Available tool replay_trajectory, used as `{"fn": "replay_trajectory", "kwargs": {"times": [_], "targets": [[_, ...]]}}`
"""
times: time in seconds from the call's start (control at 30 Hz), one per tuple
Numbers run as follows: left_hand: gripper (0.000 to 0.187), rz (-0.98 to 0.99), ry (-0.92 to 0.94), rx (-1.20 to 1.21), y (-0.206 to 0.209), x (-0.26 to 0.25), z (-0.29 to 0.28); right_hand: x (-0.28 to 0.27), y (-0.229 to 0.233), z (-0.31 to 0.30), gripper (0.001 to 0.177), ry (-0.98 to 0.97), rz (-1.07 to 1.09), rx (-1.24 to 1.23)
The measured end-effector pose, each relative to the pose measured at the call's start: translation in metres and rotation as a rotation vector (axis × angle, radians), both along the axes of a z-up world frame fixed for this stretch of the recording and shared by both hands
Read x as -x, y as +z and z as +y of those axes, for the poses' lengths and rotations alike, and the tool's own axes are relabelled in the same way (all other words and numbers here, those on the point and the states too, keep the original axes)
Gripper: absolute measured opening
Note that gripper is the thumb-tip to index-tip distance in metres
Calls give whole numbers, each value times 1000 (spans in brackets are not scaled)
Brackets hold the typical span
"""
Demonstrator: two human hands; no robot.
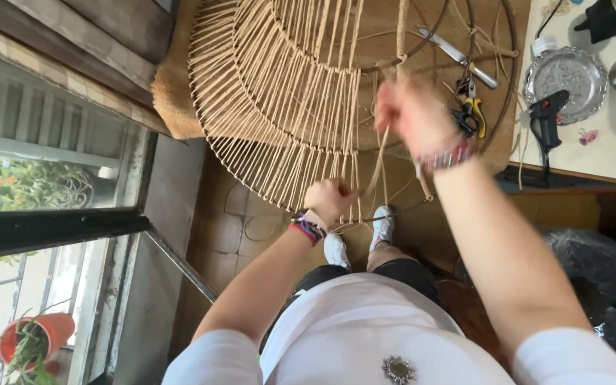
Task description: Weaving thin wicker or rattan strips onto a circular frame to create a lampshade
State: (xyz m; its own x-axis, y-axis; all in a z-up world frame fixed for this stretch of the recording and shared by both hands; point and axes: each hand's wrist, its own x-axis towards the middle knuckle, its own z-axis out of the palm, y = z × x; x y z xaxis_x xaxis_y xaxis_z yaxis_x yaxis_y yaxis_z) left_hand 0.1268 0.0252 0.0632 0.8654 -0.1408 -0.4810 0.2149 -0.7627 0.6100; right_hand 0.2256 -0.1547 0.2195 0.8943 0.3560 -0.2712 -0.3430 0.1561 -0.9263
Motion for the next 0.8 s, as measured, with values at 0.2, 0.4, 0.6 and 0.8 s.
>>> {"fn": "replay_trajectory", "kwargs": {"times": [0.2, 0.4, 0.6, 0.8], "targets": [[25, 35, -26, -78, -13, -5, 1, 20, 25, -21, 31, -273, -229, 400], [45, 425, 375, 988, 7, 17, -8, 144, -156, -36, 25, 1199, 49, 1344], [51, 30, -38, 7, -25, 1, -11, 79, -37, -5, 29, 99, -190, 430], [43, -118, 25, 33, -1, 14, -9, 150, -131, -32, 14, 462, -416, 465]]}}
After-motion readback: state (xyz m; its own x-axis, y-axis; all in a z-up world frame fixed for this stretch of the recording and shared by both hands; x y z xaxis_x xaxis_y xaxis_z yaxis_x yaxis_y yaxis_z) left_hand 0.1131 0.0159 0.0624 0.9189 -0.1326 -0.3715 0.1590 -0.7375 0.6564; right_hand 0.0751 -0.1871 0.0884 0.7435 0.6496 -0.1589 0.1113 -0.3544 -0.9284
